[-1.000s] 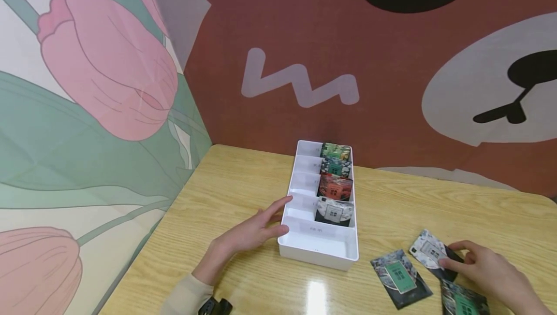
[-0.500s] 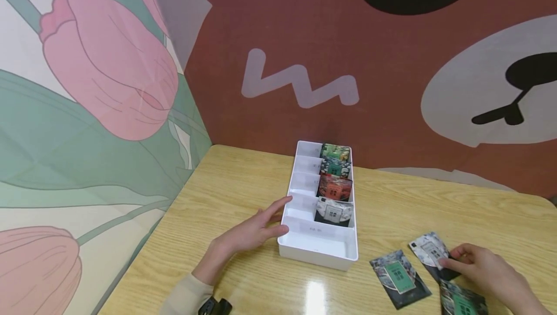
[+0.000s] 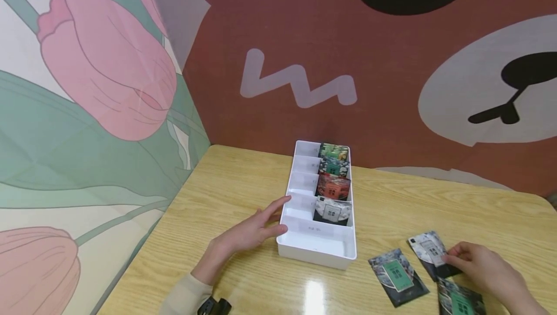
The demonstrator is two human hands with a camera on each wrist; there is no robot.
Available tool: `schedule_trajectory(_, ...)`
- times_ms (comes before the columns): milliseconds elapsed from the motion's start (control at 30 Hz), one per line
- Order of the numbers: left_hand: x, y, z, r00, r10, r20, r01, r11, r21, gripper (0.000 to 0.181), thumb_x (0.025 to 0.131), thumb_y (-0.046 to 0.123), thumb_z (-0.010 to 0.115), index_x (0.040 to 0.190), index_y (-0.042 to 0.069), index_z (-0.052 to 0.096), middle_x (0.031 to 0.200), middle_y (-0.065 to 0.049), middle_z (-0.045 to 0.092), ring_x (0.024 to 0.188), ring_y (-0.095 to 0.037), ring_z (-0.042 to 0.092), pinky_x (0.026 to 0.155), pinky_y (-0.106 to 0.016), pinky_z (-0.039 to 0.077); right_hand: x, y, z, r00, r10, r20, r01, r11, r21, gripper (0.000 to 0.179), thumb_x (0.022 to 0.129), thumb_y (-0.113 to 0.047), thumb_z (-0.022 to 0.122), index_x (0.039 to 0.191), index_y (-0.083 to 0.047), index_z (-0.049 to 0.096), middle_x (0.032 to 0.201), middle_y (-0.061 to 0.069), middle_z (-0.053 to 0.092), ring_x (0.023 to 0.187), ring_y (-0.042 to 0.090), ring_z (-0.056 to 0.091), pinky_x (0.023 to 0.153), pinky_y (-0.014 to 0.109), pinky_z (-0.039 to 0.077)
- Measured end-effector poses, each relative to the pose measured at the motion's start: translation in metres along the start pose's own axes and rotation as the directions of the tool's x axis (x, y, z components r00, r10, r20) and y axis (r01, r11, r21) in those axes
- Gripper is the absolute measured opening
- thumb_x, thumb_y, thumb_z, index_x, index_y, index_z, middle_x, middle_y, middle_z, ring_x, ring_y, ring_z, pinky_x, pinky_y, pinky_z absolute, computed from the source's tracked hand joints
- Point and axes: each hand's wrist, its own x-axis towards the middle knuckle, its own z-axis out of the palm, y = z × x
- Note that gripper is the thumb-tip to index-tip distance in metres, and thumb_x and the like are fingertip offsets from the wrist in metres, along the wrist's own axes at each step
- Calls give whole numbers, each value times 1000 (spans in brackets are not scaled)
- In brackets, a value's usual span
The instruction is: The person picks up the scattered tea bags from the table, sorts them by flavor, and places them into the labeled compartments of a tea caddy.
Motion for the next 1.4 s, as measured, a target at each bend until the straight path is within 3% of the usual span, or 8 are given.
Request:
schedule_trajectory(133, 0, -1, 0, 1000, 3, -4, -3, 1000, 9, 66, 102, 46, 51, 155, 48, 13, 156, 0, 43, 143, -18, 41, 120, -63, -7, -2, -5, -2, 999, -16, -45, 14, 999, -43, 41, 97, -40, 63, 97, 1, 66, 81, 3, 66, 72, 16, 54, 62, 35, 45)
schedule_trajectory(300, 1, -2, 1, 1000, 7, -5, -7, 1000, 15, 65, 102, 44, 51, 154, 49, 12, 156, 1, 42, 143, -17, 41, 120, -62, -8, -9, -14, -11, 992, -40, -117, 36, 999, -37, 46, 99, -44, 58, 99, 1, 66, 79, 4, 66, 69, 17, 53, 58, 34, 42)
schedule_trajectory(433, 1, -2, 1, 1000, 12, -7, -11, 1000, 18, 65, 102, 43, 51, 154, 50, 12, 157, 1, 41, 144, -18, 41, 120, -62, -8, -15, -22, -16, 971, -97, -219, 93, 995, -25, 45, 101, -44, 55, 99, -1, 66, 75, 2, 65, 64, 16, 51, 54, 31, 38)
schedule_trajectory(667, -2, -2, 0, 1000, 6, -11, -6, 1000, -13, 66, 102, 41, 53, 155, 48, 14, 156, -1, 42, 143, -21, 41, 120, -62, -8, -26, -38, -15, 870, -204, -448, 217, 976, -23, 38, 102, -43, 53, 102, -8, 69, 57, 0, 44, 48, 11, 32, 46, 27, 22)
schedule_trajectory(933, 1, -2, 0, 1000, 25, 0, -25, 1000, -2, 66, 102, 42, 52, 155, 49, 13, 156, -1, 41, 143, -19, 42, 120, -62, -7, -33, -56, -21, 752, -244, -613, 306, 952, -4, 28, 100, -33, 60, 101, -8, 70, 53, -1, 47, 44, 8, 30, 42, 27, 23)
schedule_trajectory(1067, 1, -2, 0, 1000, 26, 1, -26, 1000, -16, 66, 102, 41, 53, 155, 48, 13, 158, 0, 38, 144, -19, 41, 121, -61, -5, -36, -68, -27, 721, -261, -642, 370, 928, 37, 22, 99, -32, 63, 100, -12, 71, 54, -3, 50, 44, 9, 34, 42, 27, 25)
schedule_trajectory(1267, 1, -2, 1, 1000, 21, 3, -21, 999, -32, 66, 102, 42, 53, 155, 48, 14, 159, 0, 37, 144, -20, 40, 122, -58, -1, -38, -84, -28, 704, -258, -662, 412, 907, 85, 18, 96, -31, 68, 101, -15, 73, 55, -5, 50, 45, 10, 36, 43, 28, 25)
schedule_trajectory(1400, 1, -3, 2, 1000, 24, 1, -24, 999, -31, 66, 102, 42, 53, 155, 47, 13, 157, -2, 40, 144, -19, 41, 124, -55, 6, -38, -93, -28, 671, -275, -689, 451, 889, 85, 15, 94, -26, 71, 101, -13, 74, 54, -6, 47, 44, 9, 33, 43, 29, 23)
